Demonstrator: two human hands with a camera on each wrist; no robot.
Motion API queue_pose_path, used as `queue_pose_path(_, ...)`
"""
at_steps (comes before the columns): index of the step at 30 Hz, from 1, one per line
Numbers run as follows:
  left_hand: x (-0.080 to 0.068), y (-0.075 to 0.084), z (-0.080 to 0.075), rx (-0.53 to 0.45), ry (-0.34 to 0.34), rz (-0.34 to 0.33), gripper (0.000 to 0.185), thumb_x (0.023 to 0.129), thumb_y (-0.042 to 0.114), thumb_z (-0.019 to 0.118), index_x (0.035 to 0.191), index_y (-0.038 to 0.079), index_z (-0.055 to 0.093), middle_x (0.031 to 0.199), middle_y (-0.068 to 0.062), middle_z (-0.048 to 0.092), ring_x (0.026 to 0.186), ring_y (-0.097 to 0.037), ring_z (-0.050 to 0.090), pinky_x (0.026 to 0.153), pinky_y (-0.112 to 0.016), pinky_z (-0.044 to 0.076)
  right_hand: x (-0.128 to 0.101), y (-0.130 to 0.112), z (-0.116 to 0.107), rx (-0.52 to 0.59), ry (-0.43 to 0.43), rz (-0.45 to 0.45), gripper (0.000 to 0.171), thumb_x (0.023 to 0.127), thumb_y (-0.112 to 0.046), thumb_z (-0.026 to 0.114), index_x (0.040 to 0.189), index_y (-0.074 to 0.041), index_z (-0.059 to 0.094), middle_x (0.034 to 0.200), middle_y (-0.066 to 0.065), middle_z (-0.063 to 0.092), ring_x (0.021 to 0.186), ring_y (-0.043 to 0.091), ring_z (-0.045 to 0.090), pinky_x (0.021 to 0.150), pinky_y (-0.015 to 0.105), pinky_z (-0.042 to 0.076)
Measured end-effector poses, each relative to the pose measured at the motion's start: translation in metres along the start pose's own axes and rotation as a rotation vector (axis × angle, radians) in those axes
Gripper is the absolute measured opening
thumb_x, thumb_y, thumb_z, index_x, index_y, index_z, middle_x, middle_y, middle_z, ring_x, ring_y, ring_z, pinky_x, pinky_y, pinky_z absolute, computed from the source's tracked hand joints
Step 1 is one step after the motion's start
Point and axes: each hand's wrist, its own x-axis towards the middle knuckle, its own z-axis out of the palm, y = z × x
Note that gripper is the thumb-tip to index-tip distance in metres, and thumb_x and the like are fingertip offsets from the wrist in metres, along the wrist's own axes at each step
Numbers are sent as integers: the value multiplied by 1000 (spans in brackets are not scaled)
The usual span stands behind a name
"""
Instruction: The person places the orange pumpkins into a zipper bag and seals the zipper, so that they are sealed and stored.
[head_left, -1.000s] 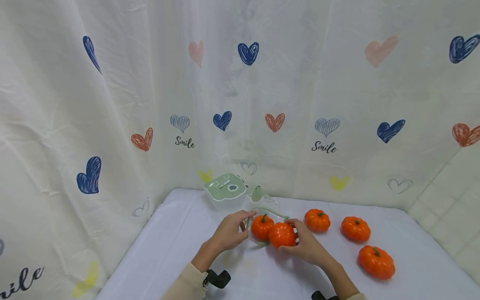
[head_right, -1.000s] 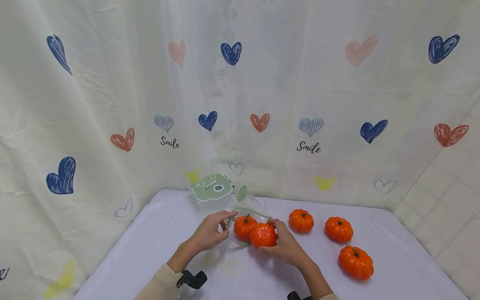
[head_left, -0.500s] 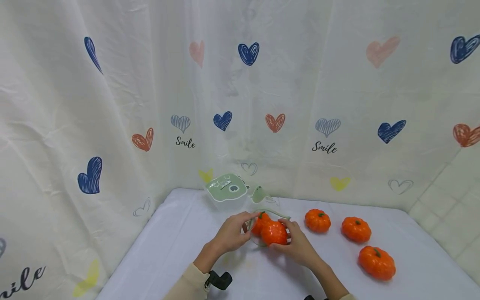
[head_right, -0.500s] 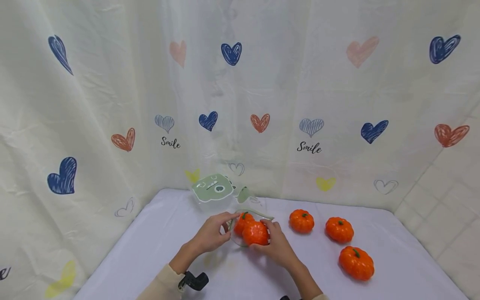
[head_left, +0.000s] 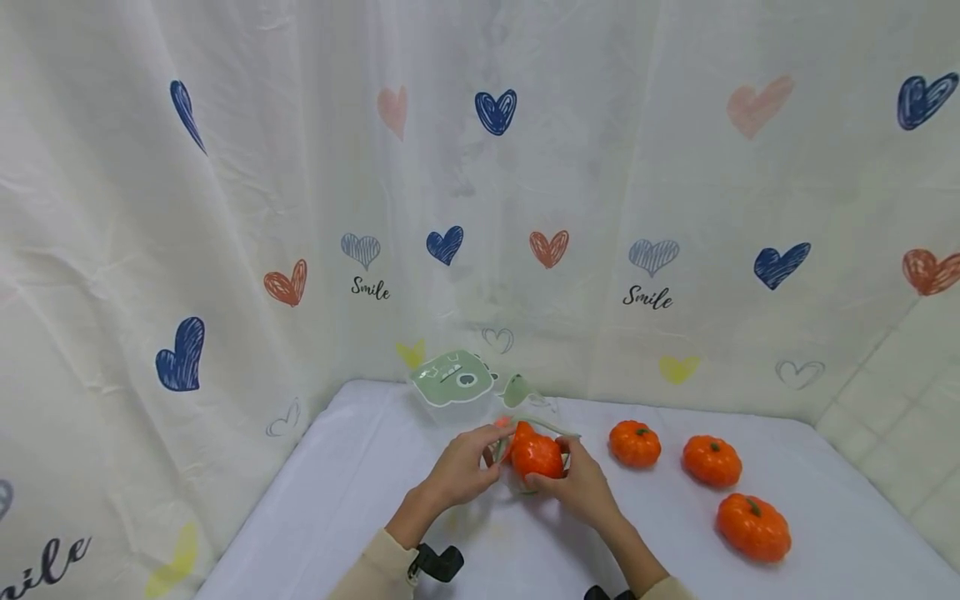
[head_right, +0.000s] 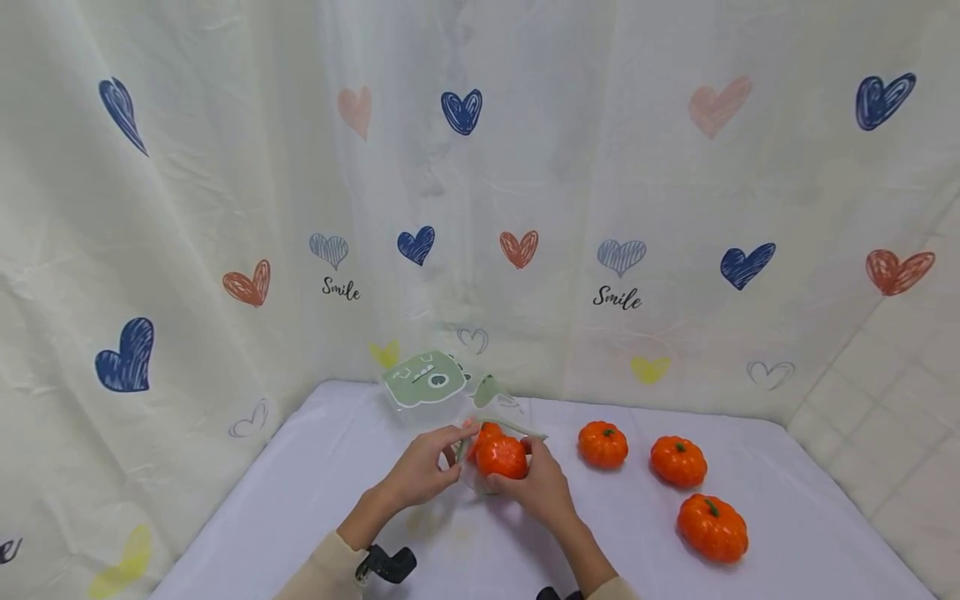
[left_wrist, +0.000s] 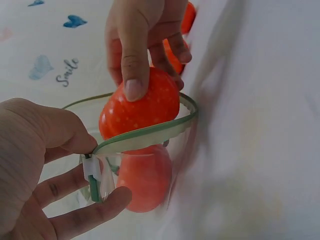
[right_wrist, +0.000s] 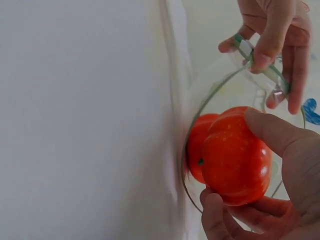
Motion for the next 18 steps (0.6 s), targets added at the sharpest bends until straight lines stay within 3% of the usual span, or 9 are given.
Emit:
queue_pose_path(5, 0, 1, -1, -22, 3, 2, 60, 88, 0, 71, 145, 12, 58, 145, -2, 62, 78, -7, 59, 70, -21, 56, 6, -5, 9, 9, 4, 52, 82, 77, -43, 88, 136, 0, 52, 129, 18, 64, 96, 23, 60, 85, 40, 58)
queue_pose_path(12, 0, 2, -4, -8, 10, 16, 63, 87, 0, 70, 147, 13, 57, 134, -1, 68, 78, -8, 58, 67, -15, 50, 11, -13, 19, 17, 17, 92, 81, 80, -46, 85, 138, 0, 53, 130, 17, 64, 111, 31, 61, 98, 53, 55)
queue_pose_path(18, -1, 5, -6, -14, 23, 8, 65, 88, 0, 70, 149, 17, 55, 128, 0, 70, 81, -17, 62, 69, -19, 53, 15, -17, 27, 47, -14, 121, 80, 80, -49, 84, 135, -1, 49, 130, 19, 63, 110, 30, 61, 97, 50, 56)
